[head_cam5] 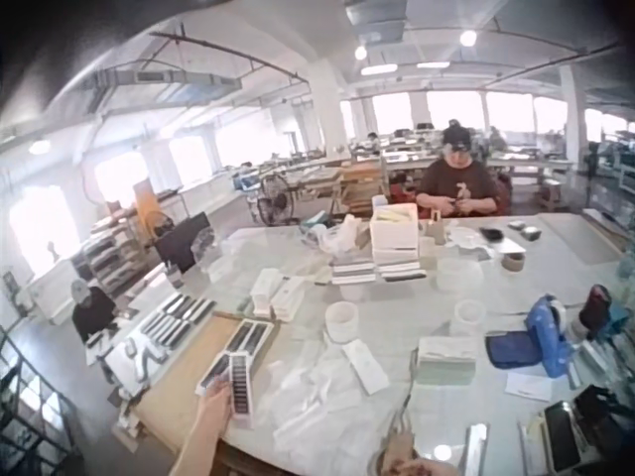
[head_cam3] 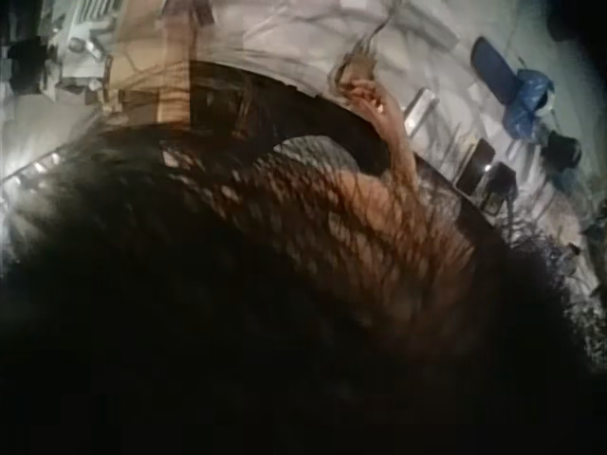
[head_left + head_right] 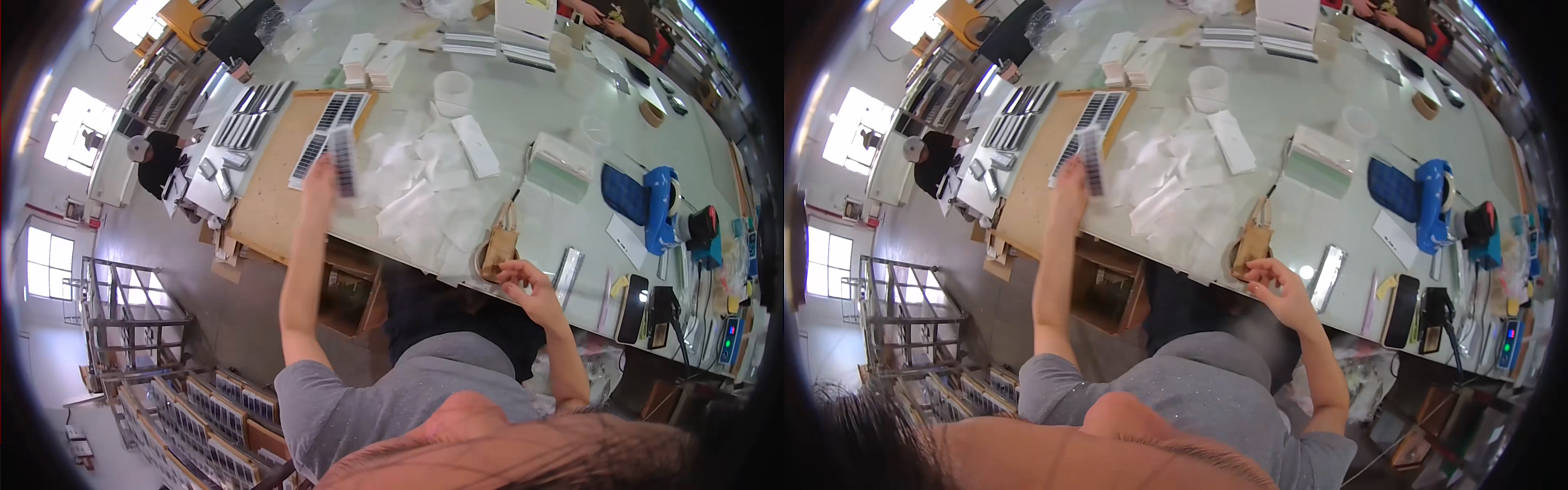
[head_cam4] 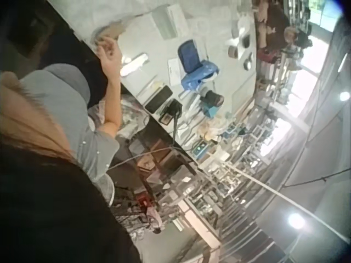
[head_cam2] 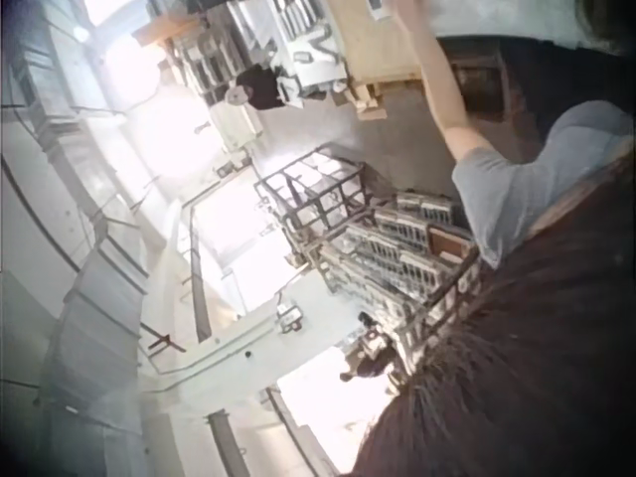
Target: The person assembles small solar panels by wrapping solar cell strips with white protective backing strips by hand, then places the completed panels onto a wooden board.
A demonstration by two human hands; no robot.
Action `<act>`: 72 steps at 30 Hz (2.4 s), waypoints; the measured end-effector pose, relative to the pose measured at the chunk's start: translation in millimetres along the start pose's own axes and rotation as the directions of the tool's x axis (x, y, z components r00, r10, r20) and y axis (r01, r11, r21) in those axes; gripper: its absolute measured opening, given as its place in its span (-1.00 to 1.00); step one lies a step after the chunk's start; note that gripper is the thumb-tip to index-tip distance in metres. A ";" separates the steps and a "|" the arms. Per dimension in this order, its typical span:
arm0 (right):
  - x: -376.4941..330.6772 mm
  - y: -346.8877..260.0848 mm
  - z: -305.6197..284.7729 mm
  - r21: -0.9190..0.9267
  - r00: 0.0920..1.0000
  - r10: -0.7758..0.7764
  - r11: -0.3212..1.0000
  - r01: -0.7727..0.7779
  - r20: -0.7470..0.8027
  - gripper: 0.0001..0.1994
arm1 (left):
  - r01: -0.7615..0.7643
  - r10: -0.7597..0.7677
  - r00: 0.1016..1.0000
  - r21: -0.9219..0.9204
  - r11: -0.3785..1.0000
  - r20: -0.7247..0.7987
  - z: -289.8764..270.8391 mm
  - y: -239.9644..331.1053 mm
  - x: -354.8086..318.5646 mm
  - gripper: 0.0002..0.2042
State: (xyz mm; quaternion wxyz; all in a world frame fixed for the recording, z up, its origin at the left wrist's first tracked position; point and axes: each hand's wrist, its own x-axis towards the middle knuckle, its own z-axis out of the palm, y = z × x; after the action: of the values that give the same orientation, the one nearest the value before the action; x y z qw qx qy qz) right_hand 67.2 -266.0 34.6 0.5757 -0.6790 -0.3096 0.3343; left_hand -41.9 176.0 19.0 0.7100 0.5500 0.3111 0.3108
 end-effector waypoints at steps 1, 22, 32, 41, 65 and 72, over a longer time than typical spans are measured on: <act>-3.6 1.2 -3.7 -0.020 1.000 0.005 1.000 -0.005 0.009 -0.67 | -0.083 0.084 0.996 0.093 0.992 -0.007 -33.3 5.8 30.2 -0.73; 136.8 32.0 -107.4 -0.816 0.745 -0.557 0.578 0.028 -0.369 -0.82 | -0.680 0.531 0.678 0.709 0.189 0.509 40.1 -11.6 -10.5 -0.83; 165.4 27.7 -159.6 -0.462 0.832 -0.296 0.885 0.054 -0.469 -0.87 | -0.618 0.269 0.786 0.722 0.311 0.557 135.3 -55.5 -138.3 -0.62; 141.9 7.1 -154.3 0.008 0.687 -0.301 0.913 0.408 -0.661 -0.70 | -0.544 0.266 0.827 0.825 0.155 0.495 134.2 -86.0 -130.7 -0.65; 60.2 28.7 -23.6 -0.679 0.887 -0.241 0.727 -0.104 -0.394 -0.51 | 0.019 -0.122 0.858 0.208 0.978 0.498 149.7 -58.8 -189.2 -0.70; 61.6 44.0 -21.0 -0.663 0.926 -0.188 0.744 -0.083 -0.328 -0.46 | -0.242 -0.076 0.887 0.600 0.763 0.455 146.3 -61.8 -208.7 -0.82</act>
State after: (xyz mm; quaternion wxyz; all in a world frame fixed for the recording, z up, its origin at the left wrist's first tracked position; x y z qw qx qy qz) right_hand 121.9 -234.9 -12.5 0.3526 -0.8808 -0.3122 0.0495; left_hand -49.1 -86.0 9.1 0.5165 0.8291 0.1985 0.0806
